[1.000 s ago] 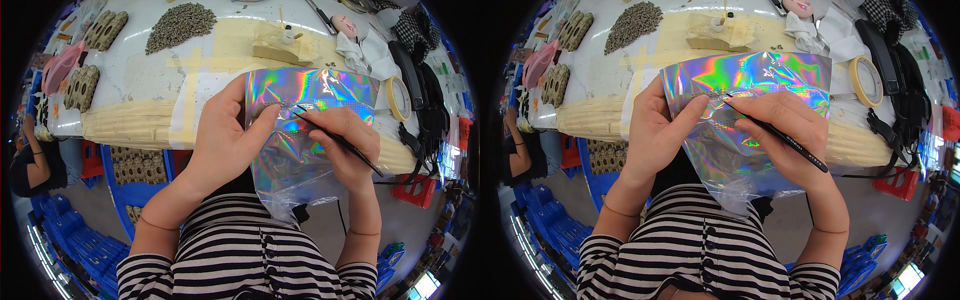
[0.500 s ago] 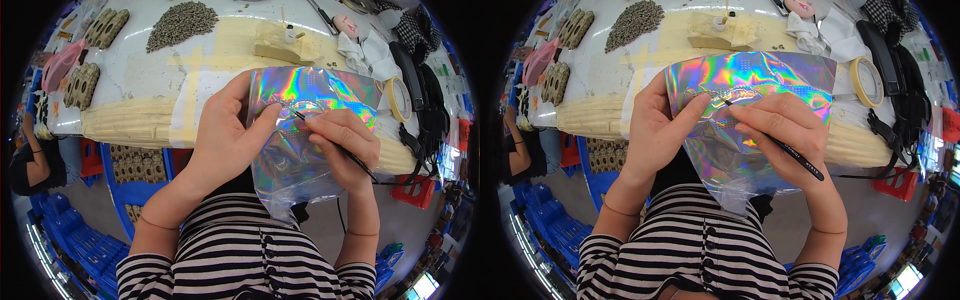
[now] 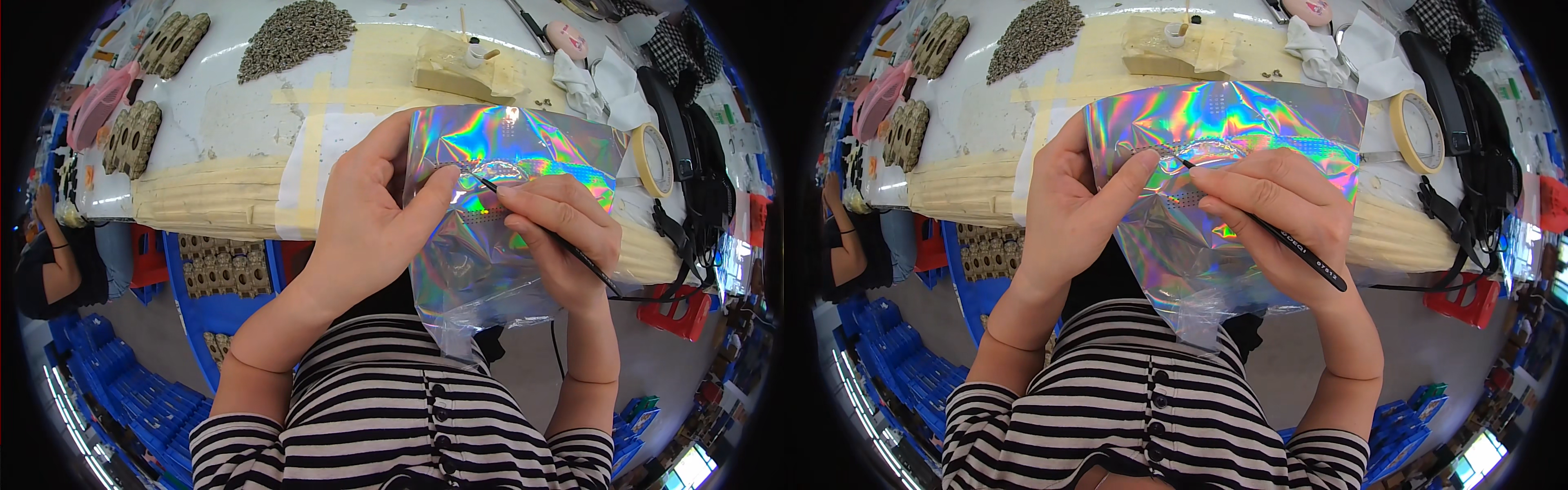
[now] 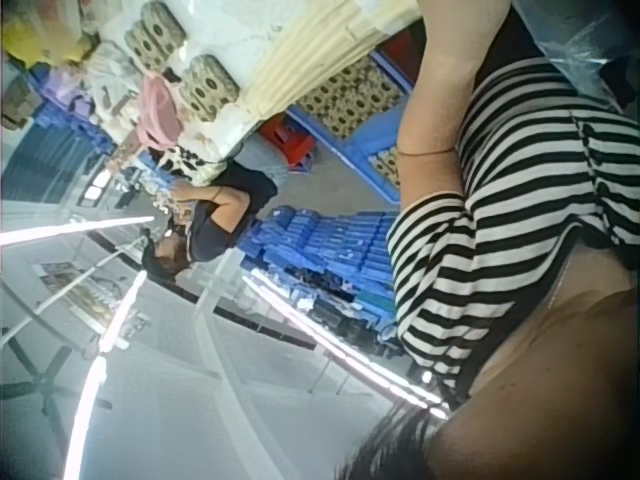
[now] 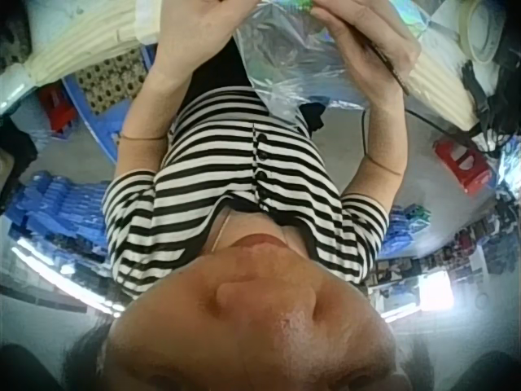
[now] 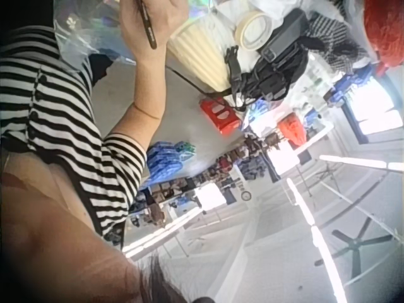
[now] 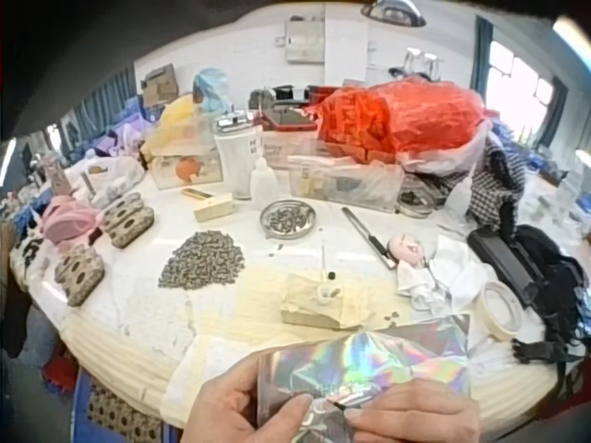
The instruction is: The person uses tweezers to peel small adhesive dots from a sheet and apply them in rows onto a piece of iridescent plastic packaging.
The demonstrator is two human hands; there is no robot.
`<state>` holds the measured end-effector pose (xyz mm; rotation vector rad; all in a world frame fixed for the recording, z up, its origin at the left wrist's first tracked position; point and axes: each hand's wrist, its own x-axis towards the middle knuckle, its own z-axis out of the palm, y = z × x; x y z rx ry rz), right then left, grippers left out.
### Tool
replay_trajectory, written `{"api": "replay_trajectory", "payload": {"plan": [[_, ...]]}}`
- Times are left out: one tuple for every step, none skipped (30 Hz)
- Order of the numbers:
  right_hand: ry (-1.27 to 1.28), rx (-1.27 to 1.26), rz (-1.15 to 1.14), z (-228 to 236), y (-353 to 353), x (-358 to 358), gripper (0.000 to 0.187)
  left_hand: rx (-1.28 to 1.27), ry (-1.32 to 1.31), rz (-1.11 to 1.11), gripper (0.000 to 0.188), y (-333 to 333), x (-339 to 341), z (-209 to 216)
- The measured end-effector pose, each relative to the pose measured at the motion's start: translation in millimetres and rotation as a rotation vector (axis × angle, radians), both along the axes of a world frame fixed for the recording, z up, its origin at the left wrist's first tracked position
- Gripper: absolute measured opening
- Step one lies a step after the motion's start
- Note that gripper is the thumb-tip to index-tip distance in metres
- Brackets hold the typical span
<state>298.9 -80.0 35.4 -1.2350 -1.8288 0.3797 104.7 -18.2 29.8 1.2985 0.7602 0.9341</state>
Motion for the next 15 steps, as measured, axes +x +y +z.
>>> {"api": "replay_trajectory", "payload": {"plan": [[-0.001, -0.002, -0.004, 0.0, -0.1, -0.4, 0.024, -0.002, -0.004, 0.003, 0.034, -0.3, 0.1, -0.2], [-0.001, -0.001, -0.005, 0.0, -0.5, -0.3, 0.024, -0.004, -0.009, 0.005, 0.034, -0.7, 0.4, -0.6], [-0.001, 0.001, -0.007, 0.1, -1.0, 0.1, 0.024, -0.005, -0.014, 0.008, 0.034, -1.0, 0.6, -0.8], [-0.001, 0.004, -0.009, 0.2, -1.4, 0.3, 0.024, -0.005, -0.008, 0.003, 0.033, -1.0, 0.1, -0.7], [0.0, 0.005, -0.008, 0.4, -1.4, 0.1, 0.024, -0.004, -0.002, -0.003, 0.033, -0.9, -0.6, -0.5], [0.002, 0.003, -0.007, 0.0, -0.6, 0.0, 0.025, -0.007, 0.005, -0.009, 0.033, -0.3, -0.9, -0.9], [0.003, 0.001, -0.006, -0.2, 0.0, 0.0, 0.025, -0.009, -0.001, -0.003, 0.033, 0.1, -0.6, -1.7], [0.014, -0.002, -0.006, -0.3, 0.2, 0.0, 0.025, -0.011, -0.007, 0.002, 0.032, 0.3, 0.0, -2.9], [0.024, -0.002, -0.005, 0.3, -0.4, -0.2, 0.025, -0.01, -0.013, 0.008, 0.032, 0.0, 0.1, -3.1], [0.034, -0.002, -0.005, 0.7, -0.8, -0.3, 0.025, -0.013, -0.008, 0.002, 0.032, -0.1, -0.2, -2.5], [0.03, -0.003, 0.0, 1.2, -0.9, -0.2, 0.025, -0.016, -0.004, -0.004, 0.032, 0.0, -0.6, -1.4], [0.025, -0.004, 0.004, 1.3, -1.0, 0.2, 0.025, -0.02, 0.001, -0.011, 0.032, 0.1, -0.6, -1.0], [0.021, -0.004, 0.008, 1.5, -1.1, 0.5, 0.025, -0.014, 0.001, -0.009, 0.032, 0.0, -0.4, -1.1], [0.017, -0.001, 0.008, 1.6, -0.9, 0.4, 0.025, -0.009, 0.001, -0.006, 0.032, -0.1, 0.0, -1.2], [0.013, 0.002, 0.009, 1.6, -0.2, -0.2, 0.025, -0.003, 0.002, -0.002, 0.032, -0.3, 0.1, -1.2]]}}
